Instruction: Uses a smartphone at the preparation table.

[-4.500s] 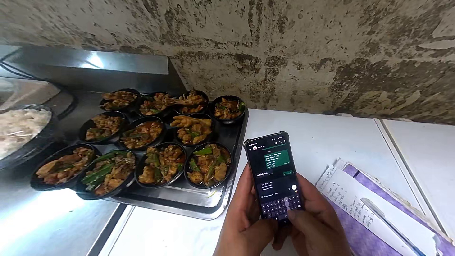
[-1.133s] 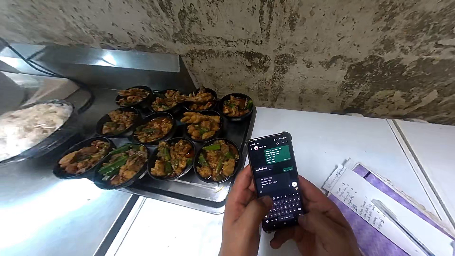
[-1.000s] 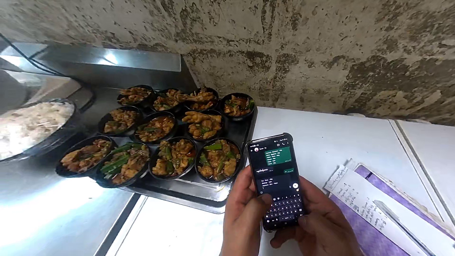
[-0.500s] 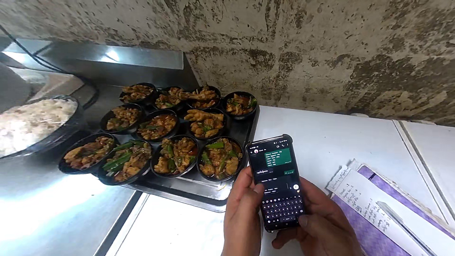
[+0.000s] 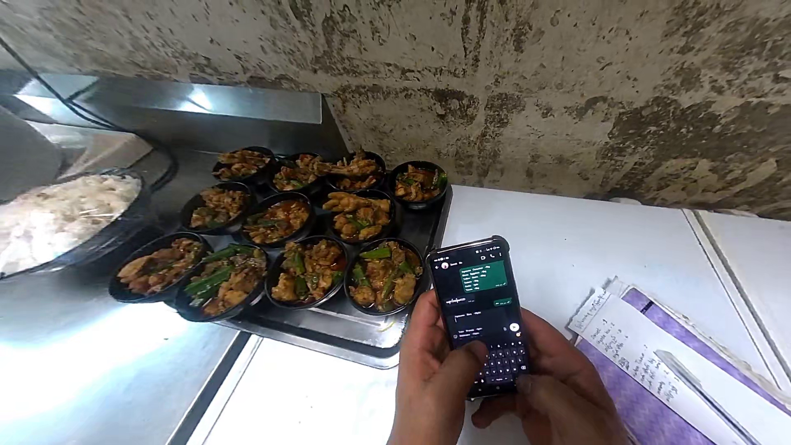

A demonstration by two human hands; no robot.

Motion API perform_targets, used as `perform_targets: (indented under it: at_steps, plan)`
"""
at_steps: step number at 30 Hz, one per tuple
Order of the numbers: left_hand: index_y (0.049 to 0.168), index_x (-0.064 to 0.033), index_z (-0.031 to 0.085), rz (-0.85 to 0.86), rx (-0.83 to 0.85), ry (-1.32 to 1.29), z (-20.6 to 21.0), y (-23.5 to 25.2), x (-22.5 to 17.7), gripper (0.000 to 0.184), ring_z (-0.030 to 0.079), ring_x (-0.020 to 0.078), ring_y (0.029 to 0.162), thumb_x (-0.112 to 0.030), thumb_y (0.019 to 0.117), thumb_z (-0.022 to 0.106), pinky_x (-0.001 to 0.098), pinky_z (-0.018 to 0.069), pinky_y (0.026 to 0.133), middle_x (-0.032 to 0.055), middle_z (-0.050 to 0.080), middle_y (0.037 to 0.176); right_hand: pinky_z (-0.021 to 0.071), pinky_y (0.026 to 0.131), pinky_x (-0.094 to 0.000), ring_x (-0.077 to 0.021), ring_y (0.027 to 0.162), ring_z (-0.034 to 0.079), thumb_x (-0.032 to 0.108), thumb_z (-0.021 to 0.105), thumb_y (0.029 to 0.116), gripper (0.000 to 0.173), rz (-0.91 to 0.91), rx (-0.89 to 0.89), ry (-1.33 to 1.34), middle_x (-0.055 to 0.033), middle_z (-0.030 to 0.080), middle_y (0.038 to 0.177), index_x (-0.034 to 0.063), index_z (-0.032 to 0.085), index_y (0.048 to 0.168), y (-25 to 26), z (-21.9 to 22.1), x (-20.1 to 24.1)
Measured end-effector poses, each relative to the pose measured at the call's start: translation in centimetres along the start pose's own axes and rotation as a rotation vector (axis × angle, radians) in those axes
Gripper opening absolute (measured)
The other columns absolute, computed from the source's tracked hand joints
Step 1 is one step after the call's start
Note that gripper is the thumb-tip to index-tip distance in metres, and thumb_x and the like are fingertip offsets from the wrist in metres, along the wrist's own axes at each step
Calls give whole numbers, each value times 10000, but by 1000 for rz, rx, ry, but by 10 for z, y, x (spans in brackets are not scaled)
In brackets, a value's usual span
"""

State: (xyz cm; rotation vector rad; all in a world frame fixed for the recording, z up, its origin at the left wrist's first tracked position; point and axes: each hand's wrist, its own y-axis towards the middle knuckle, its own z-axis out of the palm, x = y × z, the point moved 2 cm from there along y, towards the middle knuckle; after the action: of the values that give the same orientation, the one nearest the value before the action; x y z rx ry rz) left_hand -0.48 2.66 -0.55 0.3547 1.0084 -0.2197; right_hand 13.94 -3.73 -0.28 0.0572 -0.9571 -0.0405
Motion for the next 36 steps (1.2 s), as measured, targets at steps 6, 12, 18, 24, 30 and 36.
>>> perform_targets:
  at_steps: [6, 12, 18, 24, 30, 36]
  plan:
    - [1281, 65, 509, -16, -153, 25, -1, 1, 0, 373, 705, 302, 982, -9, 934, 397, 463, 605, 858, 248, 667, 1115, 642, 693, -592, -430, 1083, 696, -138, 373, 906, 593, -7, 44, -27, -277, 609, 1328, -96, 355, 1496, 0, -1, -3]
    - [1306, 27, 524, -32, -162, 27, -3, 0, 2, 398, 687, 304, 1024, -112, 971, 361, 464, 587, 893, 241, 656, 1156, 640, 678, -594, -426, 1064, 701, -119, 387, 903, 591, -5, 32, -18, -274, 613, 1314, -90, 363, 1493, 1, -2, -3]
    - [1354, 73, 416, 0, -38, 5, -1, 0, 0, 468, 700, 318, 1044, 34, 892, 478, 476, 599, 893, 259, 652, 1179, 642, 677, -576, -418, 1043, 709, -128, 387, 911, 581, -14, 28, -4, -274, 621, 1306, -89, 370, 1491, 1, -2, -3]
    - [1315, 73, 471, -4, -82, 7, 0, 1, 0, 407, 705, 305, 1015, 40, 915, 406, 471, 601, 882, 250, 666, 1151, 641, 674, -588, -421, 1057, 706, -126, 375, 909, 590, -4, 17, -1, -265, 617, 1320, -77, 368, 1497, 0, -2, -3]
    - [1367, 74, 454, 14, 16, -15, -5, 2, 0, 470, 683, 312, 1080, 24, 901, 420, 486, 576, 931, 258, 646, 1211, 636, 672, -552, -404, 1065, 700, -69, 393, 935, 606, 17, 38, 133, -257, 601, 1349, -34, 326, 1536, 2, -6, -3]
    - [1568, 20, 217, -48, 179, -82, -4, 4, -2, 790, 594, 374, 1251, 86, 819, 461, 540, 515, 1036, 280, 524, 1413, 628, 678, -552, -429, 1094, 677, -24, 404, 955, 693, 87, 27, 306, -265, 553, 1399, 67, 189, 1607, 5, -7, 1]
